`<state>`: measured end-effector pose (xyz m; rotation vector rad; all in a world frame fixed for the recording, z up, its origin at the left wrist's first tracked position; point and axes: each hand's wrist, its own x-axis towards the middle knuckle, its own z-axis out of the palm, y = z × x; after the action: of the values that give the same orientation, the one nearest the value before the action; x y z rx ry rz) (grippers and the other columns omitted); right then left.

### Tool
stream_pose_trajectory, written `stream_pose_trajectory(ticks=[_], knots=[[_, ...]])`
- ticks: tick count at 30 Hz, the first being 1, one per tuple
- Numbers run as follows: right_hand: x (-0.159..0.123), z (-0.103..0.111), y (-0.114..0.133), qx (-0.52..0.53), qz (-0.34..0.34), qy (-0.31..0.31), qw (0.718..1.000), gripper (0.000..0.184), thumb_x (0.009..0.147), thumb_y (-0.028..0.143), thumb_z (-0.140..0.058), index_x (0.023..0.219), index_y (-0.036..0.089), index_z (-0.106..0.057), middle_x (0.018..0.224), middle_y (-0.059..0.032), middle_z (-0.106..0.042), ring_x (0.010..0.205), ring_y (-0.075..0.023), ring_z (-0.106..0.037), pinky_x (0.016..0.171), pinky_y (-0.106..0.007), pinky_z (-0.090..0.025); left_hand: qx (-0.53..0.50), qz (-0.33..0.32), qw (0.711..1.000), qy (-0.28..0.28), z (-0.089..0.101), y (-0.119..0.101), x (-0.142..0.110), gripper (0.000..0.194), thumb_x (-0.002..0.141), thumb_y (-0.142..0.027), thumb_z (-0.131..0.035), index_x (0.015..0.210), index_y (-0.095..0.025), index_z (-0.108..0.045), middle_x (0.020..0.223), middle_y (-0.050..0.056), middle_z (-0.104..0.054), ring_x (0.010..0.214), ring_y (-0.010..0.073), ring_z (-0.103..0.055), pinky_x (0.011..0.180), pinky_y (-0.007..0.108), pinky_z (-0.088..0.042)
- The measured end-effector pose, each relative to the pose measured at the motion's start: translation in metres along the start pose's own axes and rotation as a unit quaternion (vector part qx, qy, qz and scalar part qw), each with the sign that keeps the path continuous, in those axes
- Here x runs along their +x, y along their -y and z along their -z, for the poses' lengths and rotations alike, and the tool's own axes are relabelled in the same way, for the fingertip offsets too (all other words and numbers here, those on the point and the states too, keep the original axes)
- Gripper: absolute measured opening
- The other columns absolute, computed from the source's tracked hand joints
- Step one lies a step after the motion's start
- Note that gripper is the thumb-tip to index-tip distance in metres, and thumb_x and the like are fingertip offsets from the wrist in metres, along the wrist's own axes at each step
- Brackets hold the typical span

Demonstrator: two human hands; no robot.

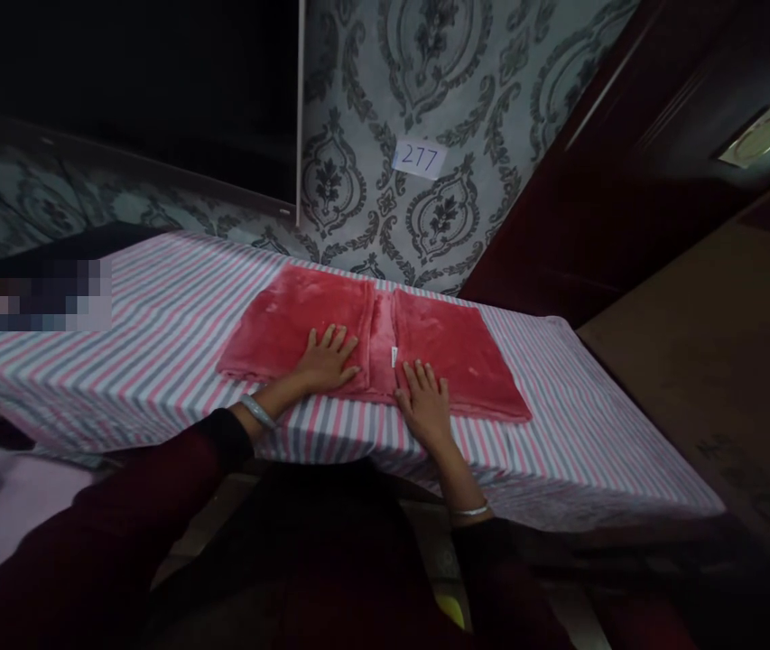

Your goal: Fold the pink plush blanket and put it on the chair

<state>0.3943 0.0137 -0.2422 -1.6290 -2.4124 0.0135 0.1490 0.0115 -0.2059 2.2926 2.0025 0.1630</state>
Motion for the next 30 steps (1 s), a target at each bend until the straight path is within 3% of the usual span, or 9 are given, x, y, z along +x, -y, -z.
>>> stream_pose_trajectory(ticks=[6, 13, 16, 20, 22, 24, 26, 28, 30], knots=[[0.005, 0.004, 0.003, 0.048, -0.015, -0.007, 0.999, 0.057, 0.105, 0.039, -0.035, 0.160, 0.024, -0.038, 0.167, -0.0111, -0.033, 0.157, -0.0270, -0.024, 0.124, -0.056, -0.021, -0.024, 0.005, 0.999, -0.021, 0.002, 0.002, 0.001, 0.075, 0.097, -0.054, -0.046, 0.162, -0.019, -0.035, 0.170, 0.017, -0.023, 0.157, 0.0424, -0.015, 0.122, 0.068, -0.011], [0.073, 0.013, 0.071, 0.170, 0.126, -0.042, 0.976, 0.060, 0.105, 0.033, -0.032, 0.162, 0.016, -0.033, 0.170, -0.0099, -0.026, 0.158, -0.0207, -0.019, 0.126, -0.044, -0.023, -0.033, -0.039, 0.998, -0.031, -0.001, -0.001, -0.003, 0.062, 0.098, -0.042, -0.046, 0.157, -0.022, -0.043, 0.166, 0.014, -0.035, 0.157, 0.0384, -0.018, 0.121, 0.074, -0.005], [0.095, 0.000, 0.087, 0.199, 0.119, -0.002, 0.973, 0.057, 0.106, 0.031, -0.030, 0.161, 0.015, -0.036, 0.168, -0.0109, -0.030, 0.157, -0.0192, -0.024, 0.125, -0.043, -0.025, -0.052, -0.054, 0.997, -0.037, 0.000, 0.001, -0.008, 0.058, 0.097, -0.036, -0.048, 0.152, -0.019, -0.050, 0.161, 0.015, -0.044, 0.157, 0.0359, -0.022, 0.123, 0.071, -0.008], [0.099, -0.023, 0.084, 0.184, 0.088, 0.016, 0.979, 0.053, 0.107, 0.028, -0.031, 0.157, 0.016, -0.043, 0.165, -0.0125, -0.037, 0.155, -0.0210, -0.029, 0.126, -0.046, -0.023, -0.143, -0.128, 0.981, 0.001, 0.009, 0.028, -0.014, 0.050, 0.090, -0.035, -0.058, 0.139, -0.026, -0.063, 0.150, 0.010, -0.058, 0.145, 0.0300, -0.047, 0.124, 0.058, -0.024], [0.097, -0.028, 0.082, 0.169, 0.090, 0.010, 0.981, 0.053, 0.107, 0.028, -0.033, 0.157, 0.018, -0.043, 0.165, -0.0123, -0.036, 0.155, -0.0214, -0.030, 0.125, -0.046, -0.024, -0.196, -0.131, 0.971, -0.029, 0.017, 0.056, -0.015, 0.043, 0.089, -0.035, -0.058, 0.128, -0.025, -0.070, 0.143, 0.010, -0.064, 0.137, 0.0284, -0.056, 0.122, 0.051, -0.033], [0.096, -0.029, 0.081, 0.161, 0.088, 0.012, 0.983, 0.052, 0.107, 0.029, -0.034, 0.157, 0.017, -0.043, 0.165, -0.0122, -0.035, 0.155, -0.0223, -0.029, 0.125, -0.044, -0.025, -0.230, -0.042, 0.962, -0.141, 0.027, 0.088, -0.016, 0.041, 0.088, -0.036, -0.057, 0.123, -0.021, -0.073, 0.142, 0.012, -0.065, 0.136, 0.0297, -0.056, 0.120, 0.047, -0.036], [0.096, -0.027, 0.082, 0.160, 0.084, 0.020, 0.983, 0.053, 0.107, 0.028, -0.035, 0.157, 0.016, -0.043, 0.166, -0.0122, -0.035, 0.156, -0.0223, -0.027, 0.125, -0.043, -0.024, -0.258, 0.106, 0.927, -0.251, 0.034, 0.120, -0.018, 0.046, 0.083, -0.038, -0.062, 0.123, -0.018, -0.071, 0.140, 0.014, -0.066, 0.136, 0.0329, -0.055, 0.118, 0.046, -0.040], [0.097, -0.025, 0.082, 0.160, 0.083, 0.027, 0.983, 0.053, 0.106, 0.028, -0.036, 0.158, 0.016, -0.042, 0.166, -0.0119, -0.034, 0.156, -0.0210, -0.026, 0.126, -0.042, -0.023, -0.325, 0.237, 0.870, -0.286, 0.037, 0.145, -0.022, 0.051, 0.076, -0.040, -0.070, 0.121, -0.017, -0.070, 0.127, 0.014, -0.072, 0.125, 0.0351, -0.064, 0.107, 0.044, -0.050], [0.097, -0.025, 0.082, 0.161, 0.083, 0.031, 0.983, 0.054, 0.106, 0.028, -0.036, 0.158, 0.017, -0.041, 0.166, -0.0112, -0.033, 0.156, -0.0199, -0.026, 0.126, -0.043, -0.022, -0.433, 0.304, 0.804, -0.273, 0.036, 0.159, -0.030, 0.050, 0.067, -0.040, -0.079, 0.111, -0.017, -0.072, 0.105, 0.013, -0.078, 0.104, 0.0346, -0.072, 0.089, 0.040, -0.058]])
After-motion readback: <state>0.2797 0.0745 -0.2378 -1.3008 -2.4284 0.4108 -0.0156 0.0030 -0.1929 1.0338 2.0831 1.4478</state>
